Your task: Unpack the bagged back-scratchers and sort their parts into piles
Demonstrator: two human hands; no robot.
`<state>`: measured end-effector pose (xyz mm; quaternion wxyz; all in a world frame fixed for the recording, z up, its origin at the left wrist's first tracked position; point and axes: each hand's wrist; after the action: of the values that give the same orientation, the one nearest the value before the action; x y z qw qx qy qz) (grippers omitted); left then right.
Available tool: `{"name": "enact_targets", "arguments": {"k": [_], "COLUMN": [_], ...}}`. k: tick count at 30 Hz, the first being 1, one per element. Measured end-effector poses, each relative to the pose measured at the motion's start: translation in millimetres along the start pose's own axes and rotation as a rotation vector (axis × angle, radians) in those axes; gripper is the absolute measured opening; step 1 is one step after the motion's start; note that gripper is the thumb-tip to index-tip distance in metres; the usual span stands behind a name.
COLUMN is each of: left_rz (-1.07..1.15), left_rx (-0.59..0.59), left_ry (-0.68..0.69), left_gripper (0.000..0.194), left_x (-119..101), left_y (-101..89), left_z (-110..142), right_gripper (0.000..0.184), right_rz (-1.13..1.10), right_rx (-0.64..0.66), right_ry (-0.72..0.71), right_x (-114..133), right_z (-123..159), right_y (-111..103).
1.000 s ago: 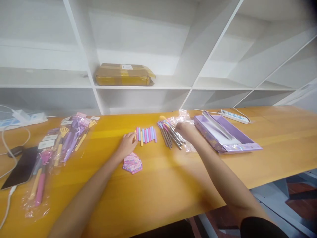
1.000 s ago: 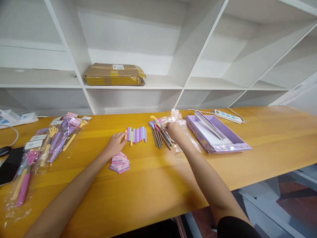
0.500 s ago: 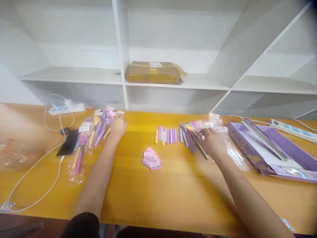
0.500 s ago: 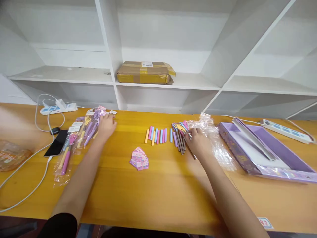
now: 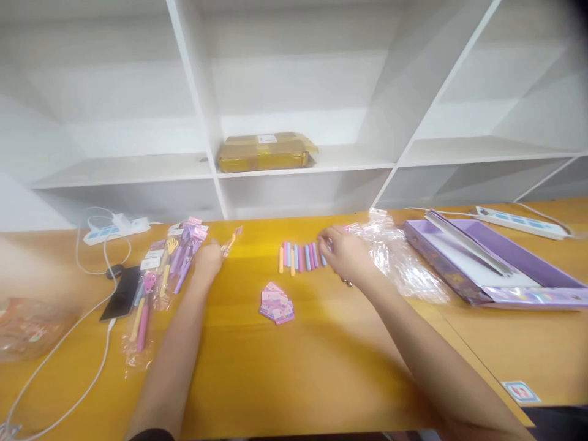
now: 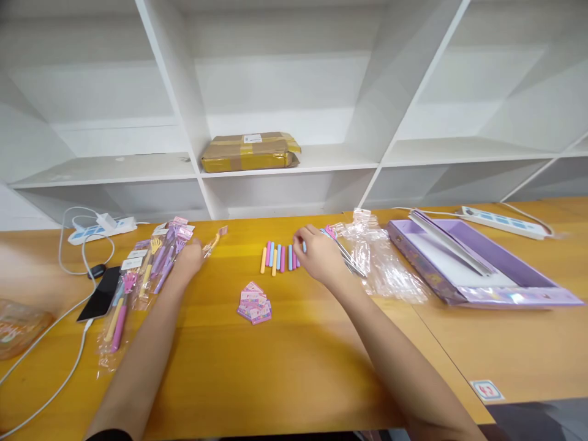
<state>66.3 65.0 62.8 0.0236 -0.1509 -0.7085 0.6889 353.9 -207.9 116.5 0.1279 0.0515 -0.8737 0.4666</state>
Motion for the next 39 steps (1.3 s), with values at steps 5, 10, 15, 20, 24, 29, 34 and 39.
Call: {"name": "enact_targets", "arguments": {"k": [5,10,15,20,24,29,34,39], "left_rz": [0.302,0.672,1.161,1.443,1.437,1.428,1.380,1.298], "left_rx": [0.139,0.541,1.133,1.038,1.012,0.986,0.963,0.941], "left_ry": [0.199,0.469,0.442,0.309,0.309,0.349,0.379,0.395], "left_gripper": [0.030,0.059,0.057,0.046,0.047,0.044,0.038,0.037], "left_x": [-41,-66,-86,-108,-110,-110,-113,-112], "left_y": [-17.7,-36.4,-31.0,-32.7,-42.1,-46.9,-51.9,-51.6], "left_z": [30,71,100,121,129,136,149,152], "right_gripper": [0.038,0.035,0.030,0.030,0.016,0.011,0.006,0.008], "right_rz": [-0.378,-0.913,-1.065,-0.908,-0.674,-0.646,-0.516,-0.414], "right_rx": [0.102,0.075,0.157,-0.073,-0.216,-0.244,-0.226,-0.179], "right_ry": [0.168,0.259,0.191,0.142,-0.085,-0.302,-0.317,-0.291], "right_x": [17,17,29,35,27,30,37,37], "right_z": [-27,-45,-39,-34,-34,-27,-20,-16], "right_y": [29,43,21,21,22,2,-12,-15]}}
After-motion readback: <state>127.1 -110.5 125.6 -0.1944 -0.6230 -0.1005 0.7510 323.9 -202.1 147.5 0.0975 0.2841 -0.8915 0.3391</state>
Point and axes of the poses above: each hand's wrist, its own z-axis away from the middle knuckle, its own y-axis out of the palm, x = y × z, and after that the axes turned 11 degrees about -y, right-handed
